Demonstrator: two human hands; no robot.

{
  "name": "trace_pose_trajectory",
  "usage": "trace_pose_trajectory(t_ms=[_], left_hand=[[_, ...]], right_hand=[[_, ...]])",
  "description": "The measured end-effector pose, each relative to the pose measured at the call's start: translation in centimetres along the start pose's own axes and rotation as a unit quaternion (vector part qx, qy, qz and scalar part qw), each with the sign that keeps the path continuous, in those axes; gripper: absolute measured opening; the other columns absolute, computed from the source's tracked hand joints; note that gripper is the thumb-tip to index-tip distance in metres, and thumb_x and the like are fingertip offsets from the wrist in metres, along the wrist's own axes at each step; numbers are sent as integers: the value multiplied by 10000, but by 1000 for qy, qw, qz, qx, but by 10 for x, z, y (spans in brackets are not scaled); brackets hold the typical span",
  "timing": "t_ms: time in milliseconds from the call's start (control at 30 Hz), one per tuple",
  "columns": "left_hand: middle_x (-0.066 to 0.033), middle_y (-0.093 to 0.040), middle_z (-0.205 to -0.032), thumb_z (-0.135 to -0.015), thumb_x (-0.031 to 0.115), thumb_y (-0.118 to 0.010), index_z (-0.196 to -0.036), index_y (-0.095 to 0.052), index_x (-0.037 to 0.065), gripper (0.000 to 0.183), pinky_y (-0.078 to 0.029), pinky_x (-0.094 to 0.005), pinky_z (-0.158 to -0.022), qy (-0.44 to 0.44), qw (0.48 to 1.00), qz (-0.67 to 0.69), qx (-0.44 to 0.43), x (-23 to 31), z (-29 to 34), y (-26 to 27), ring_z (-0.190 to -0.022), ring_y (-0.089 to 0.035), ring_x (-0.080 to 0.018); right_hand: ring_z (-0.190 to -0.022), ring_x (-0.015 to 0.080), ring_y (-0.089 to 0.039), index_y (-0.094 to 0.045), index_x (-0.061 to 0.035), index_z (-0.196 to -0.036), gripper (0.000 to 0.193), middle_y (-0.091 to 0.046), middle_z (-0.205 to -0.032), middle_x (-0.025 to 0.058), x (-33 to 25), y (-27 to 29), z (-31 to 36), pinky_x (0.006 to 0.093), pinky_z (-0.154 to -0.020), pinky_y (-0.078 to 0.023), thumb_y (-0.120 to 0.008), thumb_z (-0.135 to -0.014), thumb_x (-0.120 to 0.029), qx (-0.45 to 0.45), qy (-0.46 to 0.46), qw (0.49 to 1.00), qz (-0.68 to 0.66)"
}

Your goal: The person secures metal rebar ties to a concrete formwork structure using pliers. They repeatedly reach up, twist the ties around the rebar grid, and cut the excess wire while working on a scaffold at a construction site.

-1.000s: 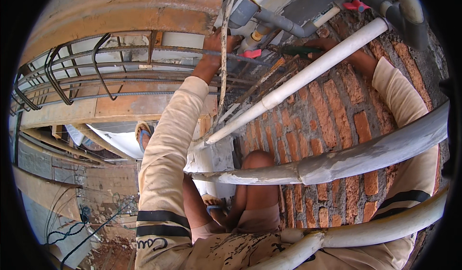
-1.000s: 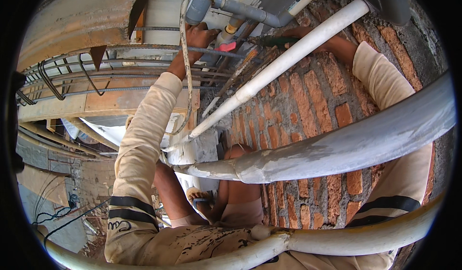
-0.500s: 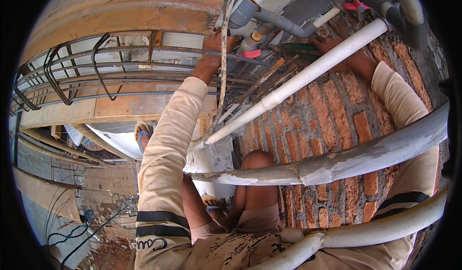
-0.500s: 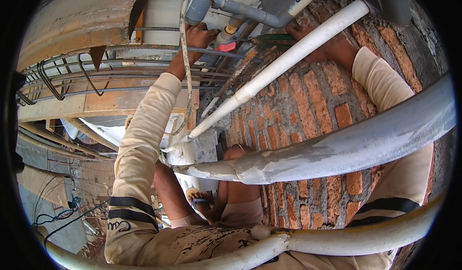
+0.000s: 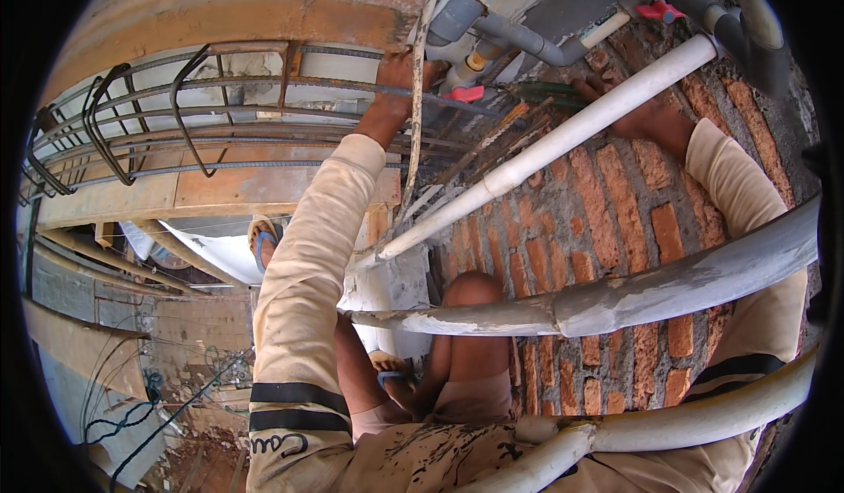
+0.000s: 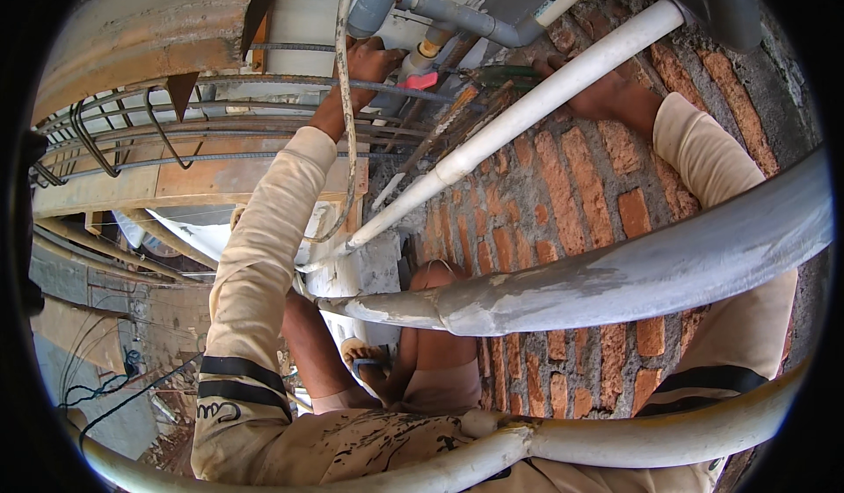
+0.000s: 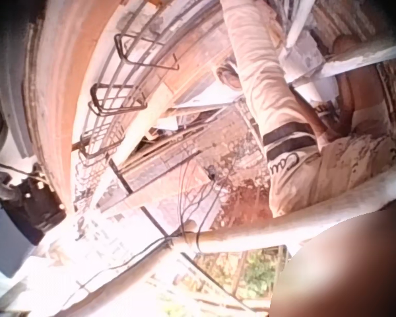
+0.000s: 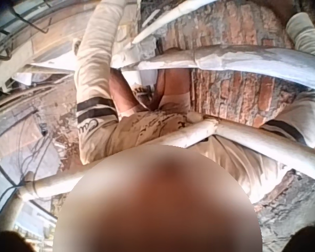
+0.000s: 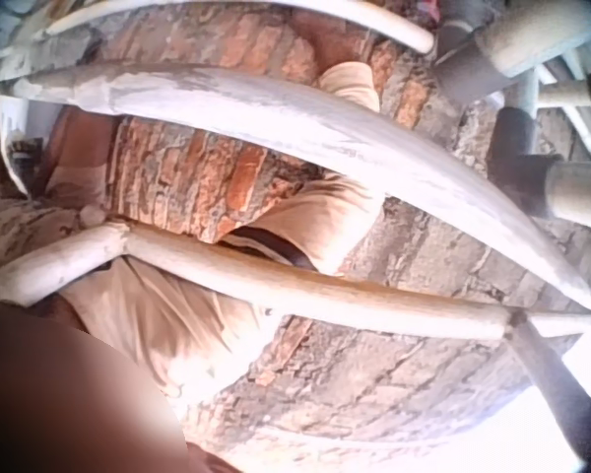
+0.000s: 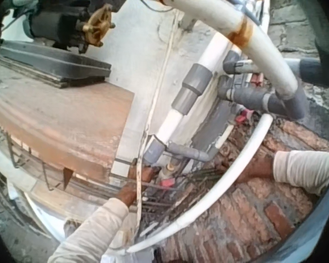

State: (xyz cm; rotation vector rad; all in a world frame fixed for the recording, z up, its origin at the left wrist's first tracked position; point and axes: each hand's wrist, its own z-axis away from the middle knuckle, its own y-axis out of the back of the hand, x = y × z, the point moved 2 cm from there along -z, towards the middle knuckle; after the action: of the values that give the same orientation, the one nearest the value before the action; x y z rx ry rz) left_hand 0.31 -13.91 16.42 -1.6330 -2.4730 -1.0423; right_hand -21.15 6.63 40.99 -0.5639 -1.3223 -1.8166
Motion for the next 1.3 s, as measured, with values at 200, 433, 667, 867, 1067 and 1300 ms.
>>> trace_pose_trajectory(t_ms=[200, 433, 667, 867, 1067, 1300], left_hand=[[-147, -665, -915, -848, 236, -694, -1028, -784, 200, 204, -457, -461, -929, -9, 1000, -4, -5, -6, 0, -10, -951, -668, -322], [-147, -664, -912, -844, 232, -700, -1026, -786, 197, 204, -477, -460, -913, 11, 1000, 10, 13, -7, 1, -12, -939, -671, -322], [-138, -672, -914, -837, 231, -710, -1021, -790, 211, 201, -475, -456, -919, -23, 999, 5, 22, 1, 0, 3, -930, -674, -321], [-130, -673, -896, -823, 240, -726, -1017, -792, 222, 206, -475, -452, -913, -36, 998, 5, 43, 2, 1, 6, -917, -679, -311], [-121, -668, -875, -824, 237, -726, -1022, -793, 224, 210, -469, -451, -906, -32, 999, 2, 33, 0, 2, 4, -919, -678, -304], [-138, -664, -882, -827, 232, -722, -1015, -792, 202, 202, -465, -455, -895, -54, 997, -1, 56, -3, 0, 1, -919, -672, -313]], right_hand=[[-1314, 447, -495, -331, -63, -1524, 642, -419, -1489, 266, 3, -10, -3, 563, -1096, -405, -537, -971, -317, -15, 102, 986, 128], [-1300, 454, -512, -392, -78, -1496, 636, -468, -1451, 272, 3, -11, -3, 543, -1075, -433, -576, -957, -362, 38, 39, 991, 123], [-1043, 412, -656, -483, 9, -1370, 537, -661, -1045, 285, 12, 11, -20, 488, -903, -503, -603, -970, -330, -32, -123, 930, -344], [-1122, 388, -621, -470, 8, -1397, 582, -638, -1152, 256, 4, 28, -17, 482, -957, -488, -636, -940, -311, -34, -82, 972, -219], [-1200, 364, -585, -457, 6, -1425, 633, -615, -1258, 227, -11, 15, -6, 476, -1010, -474, -669, -909, -292, 78, 8, 996, 40], [-1371, 350, -458, -364, -28, -1511, 717, -470, -1479, 213, -8, -11, 1, 493, -1139, -375, -621, -917, -337, 157, 52, 958, 235]])
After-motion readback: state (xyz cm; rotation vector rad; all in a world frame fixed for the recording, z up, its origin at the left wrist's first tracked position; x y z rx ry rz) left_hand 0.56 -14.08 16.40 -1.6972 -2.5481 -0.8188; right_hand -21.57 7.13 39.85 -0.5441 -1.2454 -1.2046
